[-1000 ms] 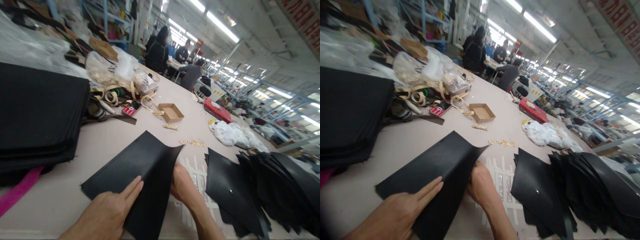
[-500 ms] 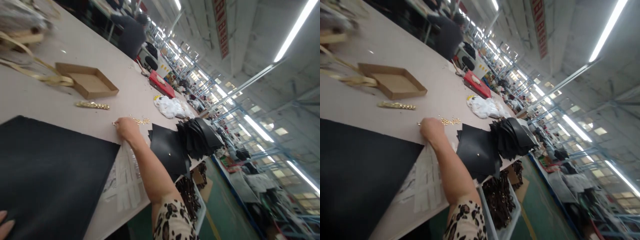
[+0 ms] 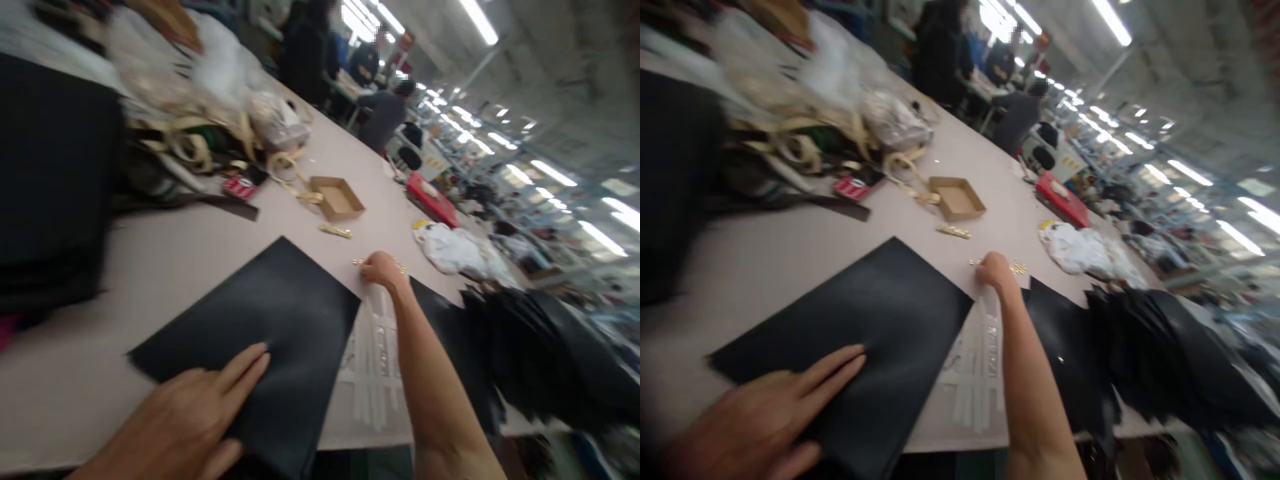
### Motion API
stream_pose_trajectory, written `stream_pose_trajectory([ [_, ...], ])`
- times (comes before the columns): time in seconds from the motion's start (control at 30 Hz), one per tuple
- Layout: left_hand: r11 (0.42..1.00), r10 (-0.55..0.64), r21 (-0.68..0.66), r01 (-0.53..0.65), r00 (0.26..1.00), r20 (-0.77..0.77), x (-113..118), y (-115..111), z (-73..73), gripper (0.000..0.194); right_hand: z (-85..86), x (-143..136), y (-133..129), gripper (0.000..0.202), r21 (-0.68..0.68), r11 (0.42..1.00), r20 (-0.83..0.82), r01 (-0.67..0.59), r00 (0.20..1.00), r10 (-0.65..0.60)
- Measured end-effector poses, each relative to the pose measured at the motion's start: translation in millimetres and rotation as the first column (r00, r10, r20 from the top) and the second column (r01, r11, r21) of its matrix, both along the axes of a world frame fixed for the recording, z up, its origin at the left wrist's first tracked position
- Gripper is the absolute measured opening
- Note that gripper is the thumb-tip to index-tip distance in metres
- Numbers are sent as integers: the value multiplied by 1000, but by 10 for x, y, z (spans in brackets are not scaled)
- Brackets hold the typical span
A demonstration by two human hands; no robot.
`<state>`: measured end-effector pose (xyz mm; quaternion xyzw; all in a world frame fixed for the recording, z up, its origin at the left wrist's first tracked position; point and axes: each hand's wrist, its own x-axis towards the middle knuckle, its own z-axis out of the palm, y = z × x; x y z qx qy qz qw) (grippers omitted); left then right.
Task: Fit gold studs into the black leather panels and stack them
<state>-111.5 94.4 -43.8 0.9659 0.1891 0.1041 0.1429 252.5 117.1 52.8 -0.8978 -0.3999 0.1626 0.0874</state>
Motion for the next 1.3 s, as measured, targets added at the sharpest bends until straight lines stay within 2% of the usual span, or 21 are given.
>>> stream_pose_trajectory([
  [0.07, 1000, -22, 9, 24, 995, -98, -83, 15, 135, 73, -103, -62, -49, 17, 67, 997, -9, -48, 999, 49],
  [0.13, 999, -36, 4, 37, 994, -108, -79, 42, 240, 69, -196, -222, -145, 18, 124, 988, -53, -94, 993, 101],
  [0.2, 998, -53, 12, 54, 995, -80, -59, 57, 300, 67, -259, -505, -302, 27, 187, 974, -189, -129, 968, 164],
  [0.27, 997, -72, 37, 74, 996, -46, -58, 49, 313, 67, -311, -859, -472, 31, 236, 959, -373, -154, 897, 236],
  [0.33, 994, -83, 73, 84, 996, -11, -74, 31, 287, 66, -360, -1195, -595, 26, 230, 950, -470, -213, 830, 300],
  [0.47, 992, -70, 102, 67, 997, 24, -103, 7, 209, 62, -397, -1584, -650, 17, 176, 912, -437, -370, 801, 409],
  [0.77, 992, -76, 105, 68, 995, 71, -96, 18, 175, 54, -321, -1688, -559, 15, 111, 856, -350, -505, 786, 509],
  [0.9, 991, -76, 116, 68, 995, 67, -96, 25, 172, 55, -312, -1703, -515, 15, 52, 861, -356, -505, 796, 489],
  [1.1, 991, -78, 116, 70, 994, 70, -109, 18, 202, 51, -304, -1657, -374, 11, -76, 888, -478, -454, 798, 368],
  [1.23, 992, -94, 89, 89, 994, 50, -120, 10, 179, 52, -281, -1659, -238, 5, -190, 860, -419, -474, 831, 366],
  [1.3, 991, -107, 90, 102, 993, 58, -121, 20, 170, 47, -251, -1683, -183, 5, -239, 844, -368, -480, 849, 379],
])
